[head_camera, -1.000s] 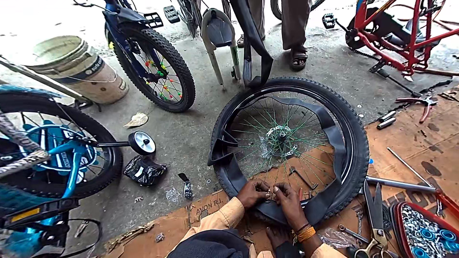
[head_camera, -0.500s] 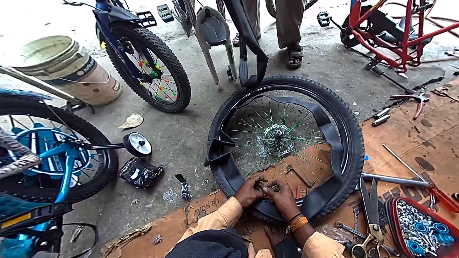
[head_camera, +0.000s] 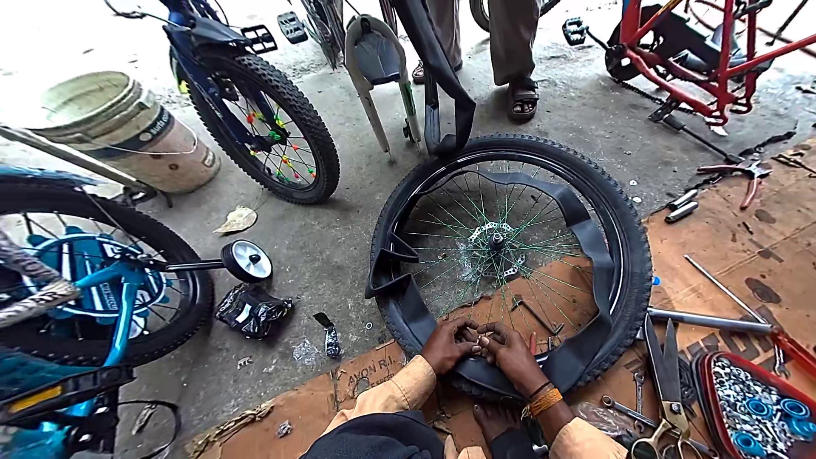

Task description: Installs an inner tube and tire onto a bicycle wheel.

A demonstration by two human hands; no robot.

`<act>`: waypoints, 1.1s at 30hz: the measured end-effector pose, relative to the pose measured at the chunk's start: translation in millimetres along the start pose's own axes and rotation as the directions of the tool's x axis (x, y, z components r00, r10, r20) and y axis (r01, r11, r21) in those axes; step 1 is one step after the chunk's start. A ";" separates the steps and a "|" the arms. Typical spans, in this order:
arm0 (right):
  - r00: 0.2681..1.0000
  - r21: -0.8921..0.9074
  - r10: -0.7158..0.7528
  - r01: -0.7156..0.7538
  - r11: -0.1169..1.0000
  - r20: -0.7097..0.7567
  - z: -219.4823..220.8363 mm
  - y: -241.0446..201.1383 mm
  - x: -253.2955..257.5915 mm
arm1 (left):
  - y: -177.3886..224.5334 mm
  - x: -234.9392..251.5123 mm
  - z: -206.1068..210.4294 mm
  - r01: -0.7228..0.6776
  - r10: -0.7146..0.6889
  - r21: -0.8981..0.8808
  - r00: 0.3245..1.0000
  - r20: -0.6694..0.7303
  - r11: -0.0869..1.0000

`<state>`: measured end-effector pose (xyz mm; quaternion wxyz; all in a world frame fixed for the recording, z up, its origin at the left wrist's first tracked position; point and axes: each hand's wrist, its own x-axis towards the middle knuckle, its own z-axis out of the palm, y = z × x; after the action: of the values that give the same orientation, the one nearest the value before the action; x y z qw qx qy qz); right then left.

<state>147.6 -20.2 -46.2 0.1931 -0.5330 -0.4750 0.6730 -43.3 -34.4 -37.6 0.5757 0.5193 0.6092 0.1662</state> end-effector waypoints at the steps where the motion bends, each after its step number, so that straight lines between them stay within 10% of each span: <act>1: 1.000 0.011 -0.008 0.008 1.000 0.018 -1.4 -0.1 -1.1 | -0.5 -0.2 -0.5 -0.001 0.001 -0.004 1.000 -0.001 1.000; 33: 0.995 -0.031 0.073 -0.071 0.997 0.062 -4.0 -4.2 5.0 | -5.1 -3.1 2.4 -0.044 0.044 0.009 0.999 0.004 0.999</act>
<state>148.4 -12.6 -45.2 0.1459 -0.5312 -0.4711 0.6889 -44.1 -40.0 -40.7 0.5706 0.5357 0.5973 0.1751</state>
